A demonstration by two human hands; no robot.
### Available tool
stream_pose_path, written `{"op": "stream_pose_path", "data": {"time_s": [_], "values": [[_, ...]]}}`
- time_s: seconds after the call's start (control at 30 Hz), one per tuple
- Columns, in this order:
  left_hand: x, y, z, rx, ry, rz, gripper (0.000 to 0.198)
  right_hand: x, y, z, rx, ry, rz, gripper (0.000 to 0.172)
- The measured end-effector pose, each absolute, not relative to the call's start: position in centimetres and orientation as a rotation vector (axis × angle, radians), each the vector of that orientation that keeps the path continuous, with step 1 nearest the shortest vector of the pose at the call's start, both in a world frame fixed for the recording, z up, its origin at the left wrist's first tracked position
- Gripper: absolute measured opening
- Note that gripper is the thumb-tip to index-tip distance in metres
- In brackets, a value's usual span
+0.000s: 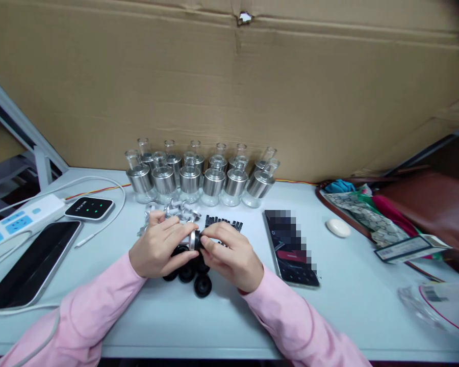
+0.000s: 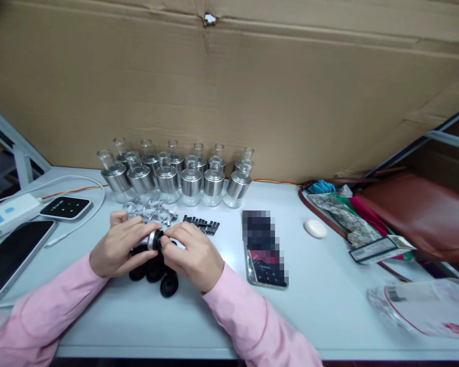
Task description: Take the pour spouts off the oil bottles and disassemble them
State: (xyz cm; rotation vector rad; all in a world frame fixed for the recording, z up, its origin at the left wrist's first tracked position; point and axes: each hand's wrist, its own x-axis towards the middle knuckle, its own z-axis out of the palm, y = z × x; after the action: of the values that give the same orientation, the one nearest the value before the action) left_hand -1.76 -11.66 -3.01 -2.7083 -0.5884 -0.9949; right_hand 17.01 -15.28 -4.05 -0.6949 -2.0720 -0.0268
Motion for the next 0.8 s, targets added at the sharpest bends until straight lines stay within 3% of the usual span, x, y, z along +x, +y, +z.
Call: {"op": "stream_pose_path", "data": {"time_s": [0.47,0.8], "values": [[-1.35,-12.37,-3.29,-3.026,-0.724,-1.211,0.026,17.28,-15.92,-3.65,-0.633,-2.102,-0.403,0.019],[-1.39,-12.58,-3.38,-3.101,-0.804,-1.254,0.027,17.13,-16.18,-3.94,-0.631,-2.056,-0.353,0.022]]}}
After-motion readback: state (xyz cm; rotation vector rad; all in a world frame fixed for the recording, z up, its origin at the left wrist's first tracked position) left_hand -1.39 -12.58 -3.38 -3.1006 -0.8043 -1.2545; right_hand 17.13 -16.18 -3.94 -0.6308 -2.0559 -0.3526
